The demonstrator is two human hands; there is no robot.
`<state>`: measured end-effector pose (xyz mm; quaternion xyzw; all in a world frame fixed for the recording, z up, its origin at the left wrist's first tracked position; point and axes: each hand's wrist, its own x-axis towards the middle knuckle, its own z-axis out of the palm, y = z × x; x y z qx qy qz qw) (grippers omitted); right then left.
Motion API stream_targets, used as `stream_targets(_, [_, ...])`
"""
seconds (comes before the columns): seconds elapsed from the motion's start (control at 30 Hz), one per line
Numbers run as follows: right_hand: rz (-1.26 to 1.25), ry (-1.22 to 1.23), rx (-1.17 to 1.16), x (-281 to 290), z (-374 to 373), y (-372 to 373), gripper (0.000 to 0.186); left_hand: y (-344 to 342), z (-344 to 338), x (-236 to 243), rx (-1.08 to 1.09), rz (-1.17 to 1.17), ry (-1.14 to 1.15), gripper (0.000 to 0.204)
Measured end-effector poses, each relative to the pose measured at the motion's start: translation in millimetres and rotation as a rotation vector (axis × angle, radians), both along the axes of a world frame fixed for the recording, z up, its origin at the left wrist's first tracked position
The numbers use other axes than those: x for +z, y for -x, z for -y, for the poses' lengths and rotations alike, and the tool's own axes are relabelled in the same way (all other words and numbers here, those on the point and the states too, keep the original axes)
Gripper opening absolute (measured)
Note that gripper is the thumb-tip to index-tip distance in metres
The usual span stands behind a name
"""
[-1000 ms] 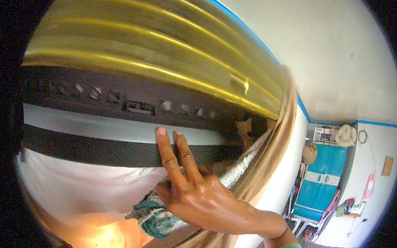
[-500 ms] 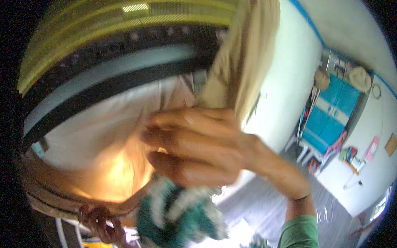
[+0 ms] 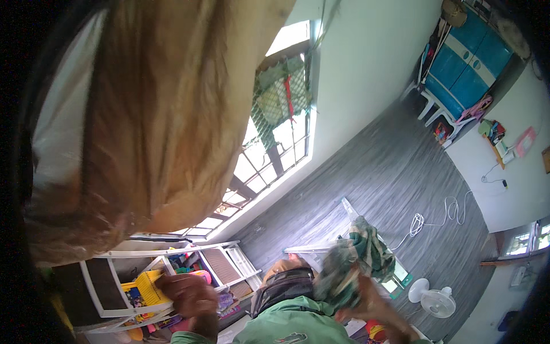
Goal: The person wipes the interior and exterior surfaces of a wall-mounted air conditioner using a cloth. They repeatedly reach up to clean the vents and casing while standing on a ladder, occasionally adjusting the cloth and the protective sheet draped over the unit.
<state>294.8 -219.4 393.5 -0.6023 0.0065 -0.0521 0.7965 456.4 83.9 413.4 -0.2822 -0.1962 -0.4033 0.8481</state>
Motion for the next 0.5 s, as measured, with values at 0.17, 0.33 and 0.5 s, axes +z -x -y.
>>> stream_targets(0.17, [-0.292,0.216,0.004,-161,-78,4,0.05,33,44,-184,0.705,1.161,-1.62,0.061])
stream_targets(0.33, [-0.383,0.562,-0.092,-303,-121,21,0.022,88,16,-319,0.824,1.132,-1.939,0.02])
stream_targets(0.5, [-0.128,0.756,-0.275,-328,-164,53,0.024,147,-23,-349,1.027,0.752,-2.078,0.023])
